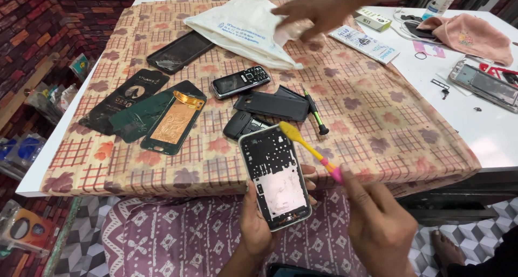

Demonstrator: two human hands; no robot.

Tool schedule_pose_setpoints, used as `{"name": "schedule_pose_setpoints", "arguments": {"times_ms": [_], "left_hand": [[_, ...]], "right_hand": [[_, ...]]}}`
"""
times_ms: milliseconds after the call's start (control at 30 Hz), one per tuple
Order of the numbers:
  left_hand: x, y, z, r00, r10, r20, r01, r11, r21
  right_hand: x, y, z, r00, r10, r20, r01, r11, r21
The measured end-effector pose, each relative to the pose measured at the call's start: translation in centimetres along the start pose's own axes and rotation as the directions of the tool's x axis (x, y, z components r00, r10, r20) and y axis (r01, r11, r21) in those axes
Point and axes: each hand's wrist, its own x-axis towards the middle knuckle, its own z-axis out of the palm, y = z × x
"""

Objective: The person cleans the inside of a white smartphone casing with a toothbrush, then uses a screwdriver to remove screws from the back. They detach the back cover and remove the internal motherboard assembly, placing the casing on the table.

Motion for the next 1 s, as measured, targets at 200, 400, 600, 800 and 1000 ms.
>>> {"name": "schedule_pose_setpoints", "arguments": {"times_ms": [200,400,600,800,1000], "left_hand": [[0.4,1.7,1.4,0.989,-0.020,-0.149,0.007,0.997,-0.081],[0.3,1.5,1.2,0.984,0.014,-0.175,-0.023,0.999,-0.049],[0.4,0.6,1.9,0.995,-0.030,-0.092,0.028,0.999,-0.017],[0.1,1.5,1.4,0.993,0.045,-0.107,-0.059,0.990,-0.126],[0.1,1.9,2.1,0.969,0.025,-0.247,-0.059,0.990,-0.131]], "right_hand": [[-0.4,1.2,-3.2,0.958,0.069,0.280,-0.052,0.996,-0.070],[0.1,2.1,-5.3,0.855,0.190,0.482,-0.110,0.976,-0.190],[-0.4,1.5,-2.0,0.975,0.080,0.208,-0.060,0.993,-0.098],[-1.5,4.5,-4.9,0.760,0.088,0.644,-0.114,0.994,-0.002],[-1.7,3.8,-3.3,0.868,0.123,0.481,-0.143,0.990,0.005]]}}
